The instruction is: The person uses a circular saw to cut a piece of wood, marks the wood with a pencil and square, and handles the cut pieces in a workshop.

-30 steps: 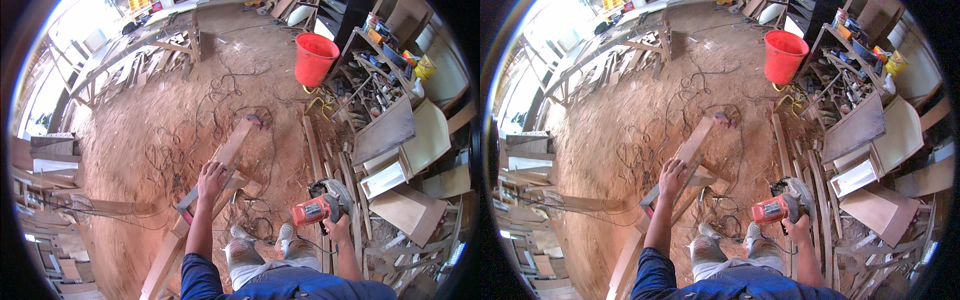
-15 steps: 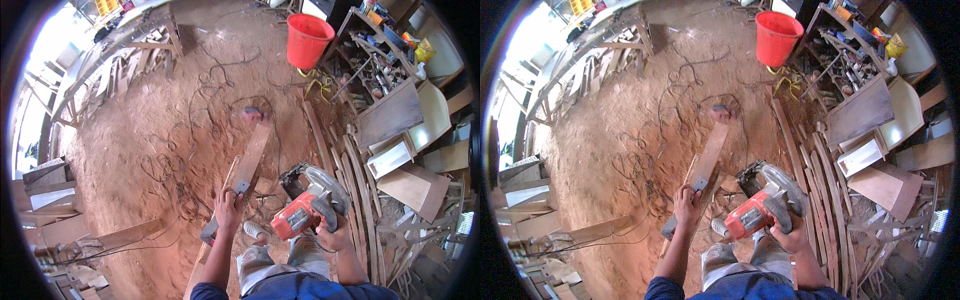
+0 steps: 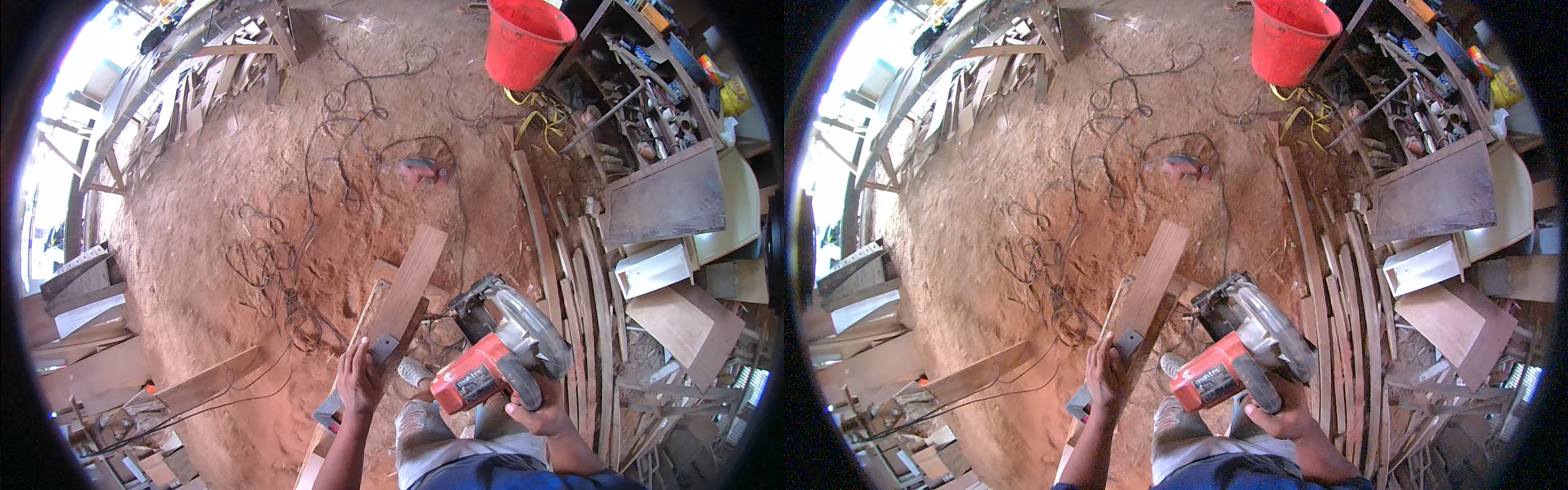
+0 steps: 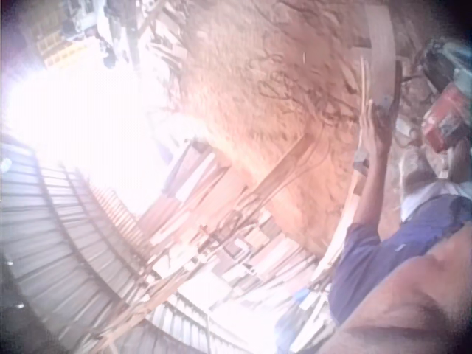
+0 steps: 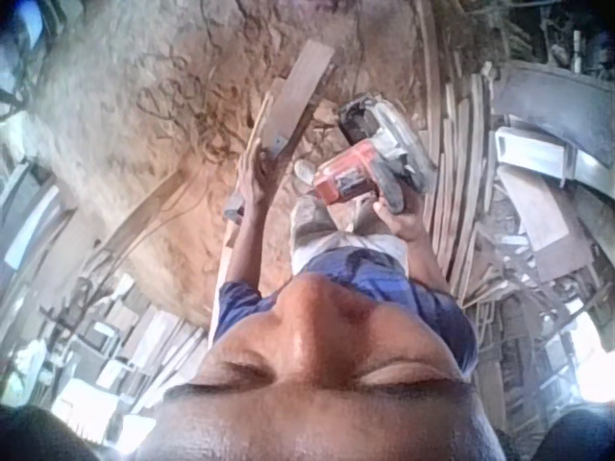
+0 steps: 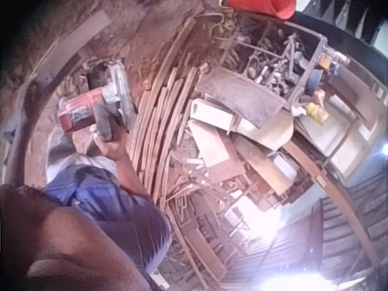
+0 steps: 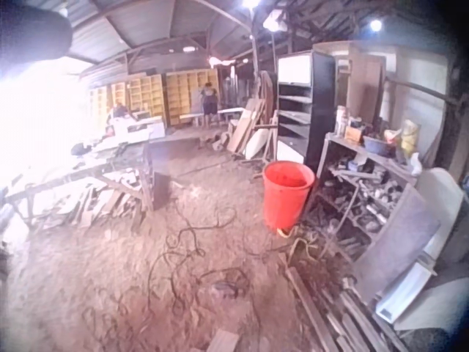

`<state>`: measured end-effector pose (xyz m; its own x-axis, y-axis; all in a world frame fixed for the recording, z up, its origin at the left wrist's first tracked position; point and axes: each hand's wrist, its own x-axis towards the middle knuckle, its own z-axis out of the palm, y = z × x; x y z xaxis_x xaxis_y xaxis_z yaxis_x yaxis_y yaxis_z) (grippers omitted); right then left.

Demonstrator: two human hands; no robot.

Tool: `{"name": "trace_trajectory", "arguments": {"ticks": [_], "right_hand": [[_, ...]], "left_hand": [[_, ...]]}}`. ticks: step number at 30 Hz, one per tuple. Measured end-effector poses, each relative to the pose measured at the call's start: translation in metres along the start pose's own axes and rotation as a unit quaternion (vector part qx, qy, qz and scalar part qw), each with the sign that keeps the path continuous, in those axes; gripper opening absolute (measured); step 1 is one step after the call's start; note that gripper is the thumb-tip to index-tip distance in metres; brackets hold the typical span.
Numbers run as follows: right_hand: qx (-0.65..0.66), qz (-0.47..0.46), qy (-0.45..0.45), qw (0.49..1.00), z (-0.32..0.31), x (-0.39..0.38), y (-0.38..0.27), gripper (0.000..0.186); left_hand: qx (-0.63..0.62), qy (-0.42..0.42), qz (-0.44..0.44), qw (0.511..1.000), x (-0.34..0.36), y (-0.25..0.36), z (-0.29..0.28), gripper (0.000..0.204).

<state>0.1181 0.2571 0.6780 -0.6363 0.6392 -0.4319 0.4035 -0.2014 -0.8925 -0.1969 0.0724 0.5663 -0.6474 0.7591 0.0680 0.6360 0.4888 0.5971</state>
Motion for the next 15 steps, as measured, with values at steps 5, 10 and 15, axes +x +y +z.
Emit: {"name": "trace_trajectory", "arguments": {"ticks": [5,10,15], "right_hand": [[-0.012,-0.045,-0.055,0.997,0.011,0.024,-0.037,0.070],[-0.015,-0.063,-0.058,0.996,0.043,0.040,-0.049,0.067],[0.036,-0.042,-0.041,0.998,0.052,0.029,-0.032,0.067]], "left_hand": [[0.032,-0.033,0.026,0.999,0.006,0.000,-0.001,0.051],[0.054,-0.051,0.027,0.997,0.005,0.003,-0.002,0.080],[0.052,-0.070,0.042,0.995,0.001,-0.003,0.002,0.096]]}}
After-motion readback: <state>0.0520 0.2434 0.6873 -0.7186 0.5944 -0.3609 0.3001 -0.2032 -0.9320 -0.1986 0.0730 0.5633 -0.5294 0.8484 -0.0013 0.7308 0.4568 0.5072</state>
